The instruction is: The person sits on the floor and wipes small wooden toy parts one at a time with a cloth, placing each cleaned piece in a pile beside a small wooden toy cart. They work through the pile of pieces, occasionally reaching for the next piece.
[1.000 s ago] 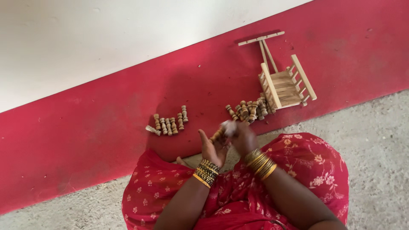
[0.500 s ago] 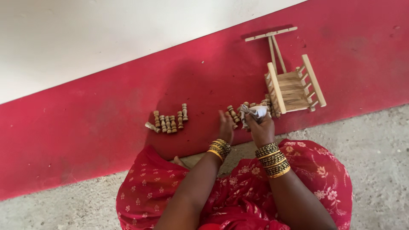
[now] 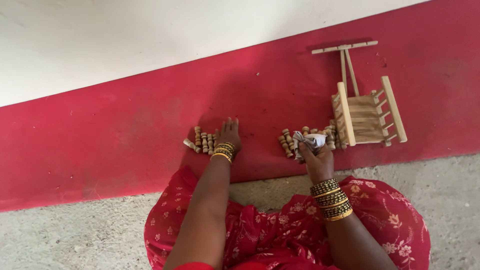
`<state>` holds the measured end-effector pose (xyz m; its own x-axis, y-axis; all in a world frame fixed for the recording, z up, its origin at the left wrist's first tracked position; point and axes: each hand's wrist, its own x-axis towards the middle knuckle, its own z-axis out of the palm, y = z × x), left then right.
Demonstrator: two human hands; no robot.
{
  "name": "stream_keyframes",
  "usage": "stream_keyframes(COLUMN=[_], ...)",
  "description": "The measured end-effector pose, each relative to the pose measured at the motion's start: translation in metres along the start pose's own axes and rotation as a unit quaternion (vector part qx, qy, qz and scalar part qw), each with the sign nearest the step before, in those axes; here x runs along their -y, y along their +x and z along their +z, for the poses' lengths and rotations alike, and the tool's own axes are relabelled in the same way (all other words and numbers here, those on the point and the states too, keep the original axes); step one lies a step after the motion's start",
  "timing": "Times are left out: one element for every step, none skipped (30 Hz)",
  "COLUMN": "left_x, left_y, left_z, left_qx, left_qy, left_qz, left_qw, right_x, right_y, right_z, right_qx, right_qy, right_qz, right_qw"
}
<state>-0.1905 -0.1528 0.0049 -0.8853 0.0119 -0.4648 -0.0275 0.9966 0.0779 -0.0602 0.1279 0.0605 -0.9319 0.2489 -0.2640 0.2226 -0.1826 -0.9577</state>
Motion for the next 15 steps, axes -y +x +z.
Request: stream_keyframes(left_x=[0.005,0.009,0.012,0.013,0.014,0.013,0.012,0.011,0.011,0.011,0.01,0.009,0.009,0.01,0.011], left_y=[0.0,-0.001,-0.004,-0.007,-0.01,-0.016,-0.021,-0.028,-0.037,-0.047,-0.059,-0.075,-0.091,-0.107,-0.122], left_z=[-0.004,-0.005,-0.005,-0.005,-0.005,-0.005,-0.004,-0.005,-0.005,-0.007,-0.008,-0.007,-0.007,-0.007,-0.008], left_qx=[0.024,0.01,-0.005,-0.02,-0.055,-0.089,-0.123,-0.132,-0.139,-0.147,-0.084,-0.018,0.048,0.057,0.066], left_qy=[0.025,0.044,0.063,0.081,0.058,0.034,0.01,-0.11,-0.23,-0.346,-0.508,-0.653,-0.775,-0.796,-0.816], left_qz=[0.022,0.033,0.043,0.053,0.062,0.072,0.082,0.084,0.084,0.083,0.066,0.048,0.029,0.028,0.028], left_qw=[0.999,0.998,0.997,0.995,0.995,0.993,0.989,0.982,0.959,0.923,0.854,0.756,0.63,0.602,0.574], right_x=[-0.002,-0.004,-0.006,-0.008,-0.01,-0.013,-0.016,-0.019,-0.023,-0.027,-0.031,-0.036,-0.041,-0.047,-0.051], right_y=[0.001,0.002,0.003,0.005,0.006,0.008,0.01,0.012,0.014,0.016,0.018,0.02,0.022,0.023,0.025], right_z=[0.0,-0.001,-0.002,-0.003,-0.004,-0.006,-0.006,-0.007,-0.008,-0.009,-0.01,-0.01,-0.011,-0.011,-0.012], right_qx=[0.001,0.004,0.007,0.01,0.014,0.009,0.005,0.001,0.008,0.016,0.023,0.032,0.041,0.051,0.052], right_qy=[-0.01,-0.02,-0.034,-0.048,-0.063,-0.066,-0.069,-0.073,-0.059,-0.044,-0.029,-0.045,-0.062,-0.08,-0.085], right_qz=[0.0,-0.001,-0.004,-0.008,-0.011,-0.008,-0.006,-0.003,-0.011,-0.02,-0.03,-0.021,-0.011,0.0,0.001], right_qw=[1.0,1.0,0.999,0.999,0.998,0.998,0.998,0.997,0.998,0.999,0.999,0.998,0.997,0.996,0.995])
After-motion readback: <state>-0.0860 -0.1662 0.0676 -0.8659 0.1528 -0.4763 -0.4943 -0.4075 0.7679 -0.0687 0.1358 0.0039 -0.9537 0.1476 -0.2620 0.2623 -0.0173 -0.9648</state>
